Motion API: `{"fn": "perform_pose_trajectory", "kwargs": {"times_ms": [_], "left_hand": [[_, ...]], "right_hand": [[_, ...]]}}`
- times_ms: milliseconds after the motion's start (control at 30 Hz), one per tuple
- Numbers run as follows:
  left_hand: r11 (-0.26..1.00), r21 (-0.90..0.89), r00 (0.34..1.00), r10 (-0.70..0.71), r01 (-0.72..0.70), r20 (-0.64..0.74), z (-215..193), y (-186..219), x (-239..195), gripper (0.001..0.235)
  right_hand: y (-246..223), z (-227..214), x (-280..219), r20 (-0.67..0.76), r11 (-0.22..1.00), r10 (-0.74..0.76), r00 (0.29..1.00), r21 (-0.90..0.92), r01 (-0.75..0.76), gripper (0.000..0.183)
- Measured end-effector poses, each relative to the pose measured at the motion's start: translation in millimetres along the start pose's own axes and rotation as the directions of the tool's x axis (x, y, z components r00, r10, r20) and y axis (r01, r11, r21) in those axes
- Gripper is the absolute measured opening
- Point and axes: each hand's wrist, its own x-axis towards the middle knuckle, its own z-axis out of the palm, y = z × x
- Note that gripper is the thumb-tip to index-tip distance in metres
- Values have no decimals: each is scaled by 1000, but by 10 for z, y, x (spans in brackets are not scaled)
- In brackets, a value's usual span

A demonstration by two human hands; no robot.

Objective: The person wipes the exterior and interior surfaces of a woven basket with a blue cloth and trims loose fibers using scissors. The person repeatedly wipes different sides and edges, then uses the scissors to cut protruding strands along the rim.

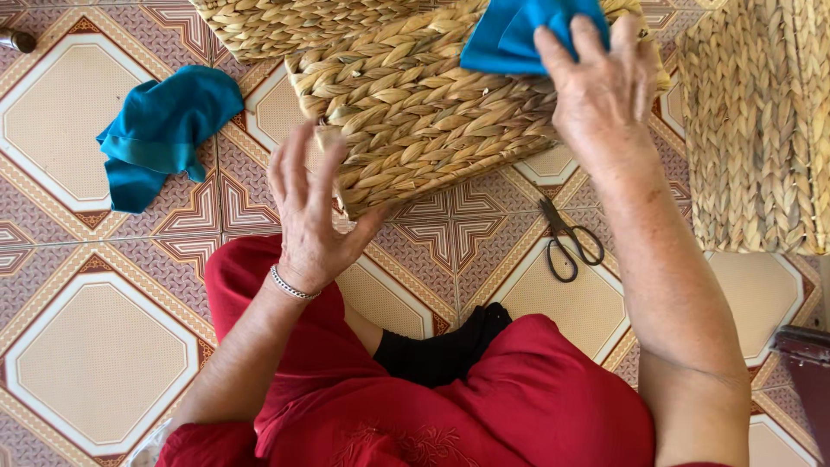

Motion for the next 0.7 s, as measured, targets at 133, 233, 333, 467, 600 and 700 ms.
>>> {"fn": "perform_pose_trajectory", "kwargs": {"times_ms": [133,233,333,467,600,700], "left_hand": [[978,-18,972,208,-208,107,73,92,351,31],[961,-21,934,275,-277,227,114,114,461,19],[953,9,919,291,-304,267,167,102,491,17],[969,-158,921,231,-189,314,193,33,561,11],[958,-251,895,229,-138,384,90,-12,662,13],[949,-195,875,305,-247,376,37,27,702,21]], "right_hand": [[-88,66,-13,-81,955,29,996,297,-3,60],[-272,-10,-122,-2,928,-52,999,370,49,73],[-325,-152,-204,20,909,-45,999,416,33,76],[-323,-239,-237,-42,903,-35,999,427,50,69],[-182,-26,-559,-256,819,171,951,573,7,38],[73,304,-1110,-247,676,472,846,718,-167,15]]}}
